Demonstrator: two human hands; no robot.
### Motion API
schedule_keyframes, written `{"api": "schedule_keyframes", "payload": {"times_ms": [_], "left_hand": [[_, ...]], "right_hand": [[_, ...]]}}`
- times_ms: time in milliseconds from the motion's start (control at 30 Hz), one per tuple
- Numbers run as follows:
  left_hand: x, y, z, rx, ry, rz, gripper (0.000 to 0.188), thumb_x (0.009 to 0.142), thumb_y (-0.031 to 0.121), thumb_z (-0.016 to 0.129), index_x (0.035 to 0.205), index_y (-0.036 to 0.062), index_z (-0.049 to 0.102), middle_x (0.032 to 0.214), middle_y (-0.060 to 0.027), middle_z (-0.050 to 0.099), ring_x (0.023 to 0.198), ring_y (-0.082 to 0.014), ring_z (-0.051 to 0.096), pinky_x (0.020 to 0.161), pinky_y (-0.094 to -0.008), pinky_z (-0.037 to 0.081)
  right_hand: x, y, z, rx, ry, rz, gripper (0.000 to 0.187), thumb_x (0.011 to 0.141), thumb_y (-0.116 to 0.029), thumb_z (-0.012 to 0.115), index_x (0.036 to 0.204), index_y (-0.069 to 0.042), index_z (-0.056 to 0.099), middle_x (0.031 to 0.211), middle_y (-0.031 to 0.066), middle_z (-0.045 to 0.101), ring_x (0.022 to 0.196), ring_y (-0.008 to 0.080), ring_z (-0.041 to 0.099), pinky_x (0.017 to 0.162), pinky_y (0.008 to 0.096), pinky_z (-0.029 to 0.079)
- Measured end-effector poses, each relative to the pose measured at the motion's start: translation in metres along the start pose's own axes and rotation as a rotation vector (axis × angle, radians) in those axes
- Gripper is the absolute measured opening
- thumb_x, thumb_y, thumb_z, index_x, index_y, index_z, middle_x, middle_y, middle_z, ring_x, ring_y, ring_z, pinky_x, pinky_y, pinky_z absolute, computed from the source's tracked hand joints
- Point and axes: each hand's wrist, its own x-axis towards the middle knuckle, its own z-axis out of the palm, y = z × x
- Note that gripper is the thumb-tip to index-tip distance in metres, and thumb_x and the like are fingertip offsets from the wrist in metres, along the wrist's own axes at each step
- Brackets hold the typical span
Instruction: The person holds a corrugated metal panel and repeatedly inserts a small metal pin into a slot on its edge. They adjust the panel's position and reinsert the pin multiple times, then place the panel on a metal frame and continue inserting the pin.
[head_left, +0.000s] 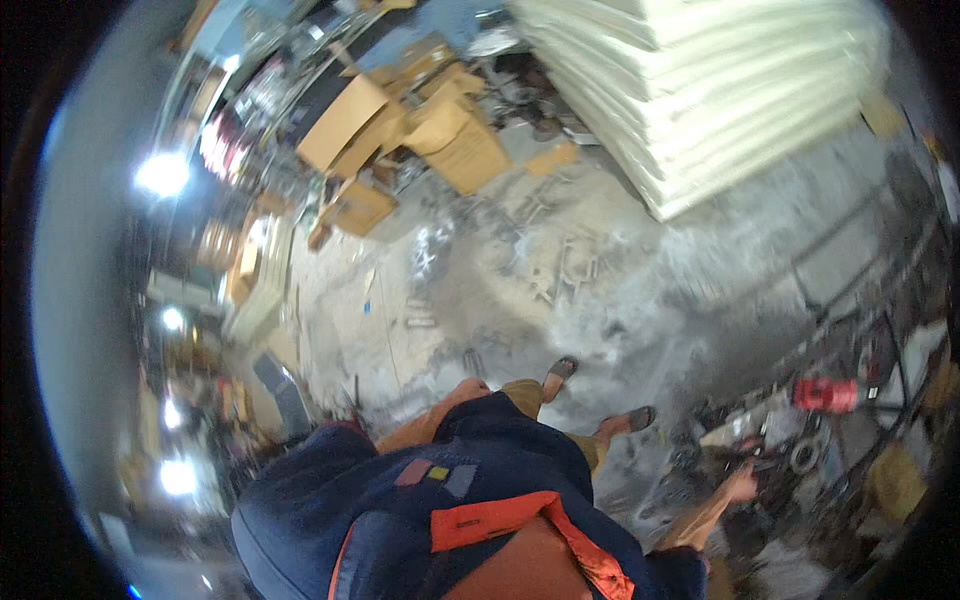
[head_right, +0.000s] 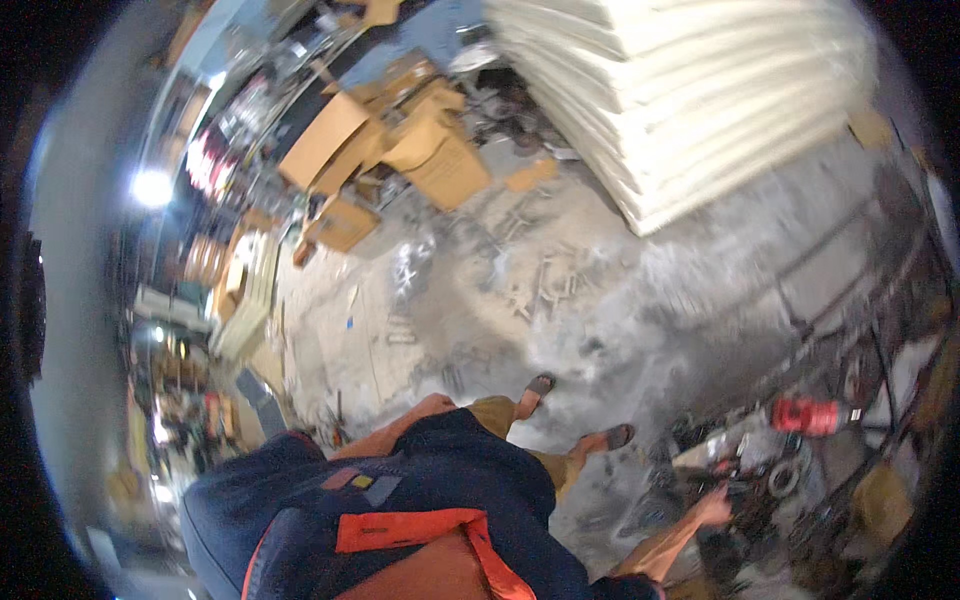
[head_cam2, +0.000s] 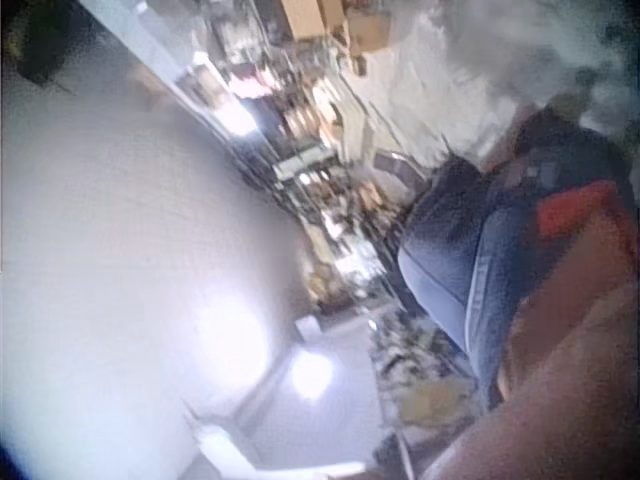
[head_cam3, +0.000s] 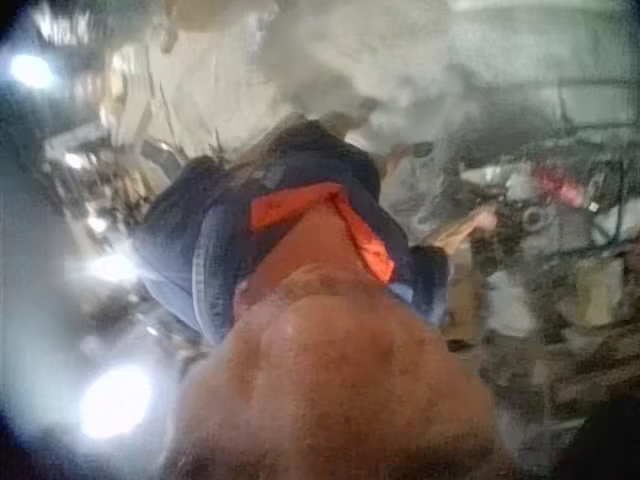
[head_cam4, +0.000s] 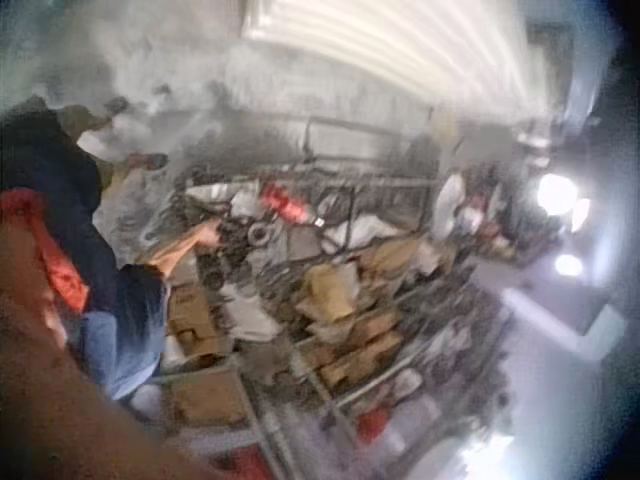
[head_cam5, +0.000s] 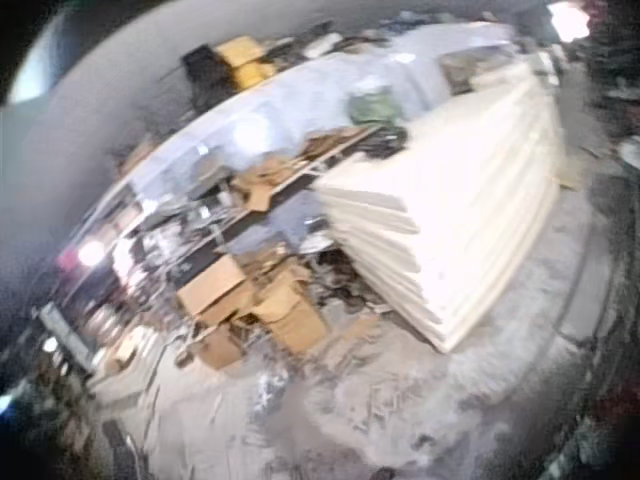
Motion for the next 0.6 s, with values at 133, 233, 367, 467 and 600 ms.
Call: {"api": "schedule_keyframes", "payload": {"times_ms": [133,233,367,467,600], "left_hand": [[0.016,0.031,0.005,-0.101,0.017,-0.057,0.045,0.081,0.043,0.071,0.105,0.0059,0.078,0.104,-0.0204,0.075,0.099,-0.0369,0.071,0.09,-0.044,0.056],[0.028,0.018,0.009,-0.1,0.007,-0.021,0.046,0.083,0.045,0.071,0.107,0.0062,0.078,0.102,-0.0187,0.076,0.098,-0.0356,0.072,0.087,-0.0446,0.056],[0.039,0.005,0.023,-0.162,0.025,-0.096,0.048,0.083,0.048,0.069,0.107,0.0084,0.078,0.104,-0.0173,0.076,0.1,-0.0376,0.07,0.089,-0.0446,0.055],[0.066,-0.014,0.027,-0.083,0.044,-0.018,0.049,0.085,0.051,0.065,0.107,0.0092,0.078,0.105,-0.0173,0.075,0.1,-0.0389,0.07,0.088,-0.0451,0.055],[0.097,-0.038,0.029,-0.342,0.133,-0.088,0.045,0.089,0.046,0.059,0.102,0.0071,0.077,0.105,-0.0238,0.073,0.095,-0.0431,0.07,0.081,-0.0525,0.055]], "right_hand": [[0.016,0.008,-0.007,0.199,0.118,0.437,0.059,0.079,-0.052,0.073,0.08,0.007,0.074,0.077,0.022,0.073,0.07,0.038,0.067,0.071,0.053,0.051],[0.009,-0.027,-0.03,0.43,0.137,0.448,0.048,0.081,-0.041,0.075,0.079,0.007,0.072,0.079,0.0181,0.073,0.067,0.0328,0.064,0.067,0.0475,0.051],[-0.028,-0.091,-0.034,0.738,0.06,0.148,0.033,0.088,-0.025,0.072,0.08,0.006,0.067,0.07,0.0147,0.065,0.061,0.025,0.057,0.055,0.0403,0.047],[-0.102,-0.171,-0.032,0.586,-0.145,-0.178,0.042,0.093,-0.035,0.06,0.069,-0.001,0.054,0.063,0.0067,0.044,0.058,0.0214,0.042,0.05,0.0412,0.035],[-0.235,-0.292,-0.032,0.73,-0.59,-0.258,0.024,0.083,-0.021,0.064,0.067,-0.007,0.054,0.062,-0.0024,0.044,0.056,0.011,0.039,0.05,0.0313,0.03]]}}
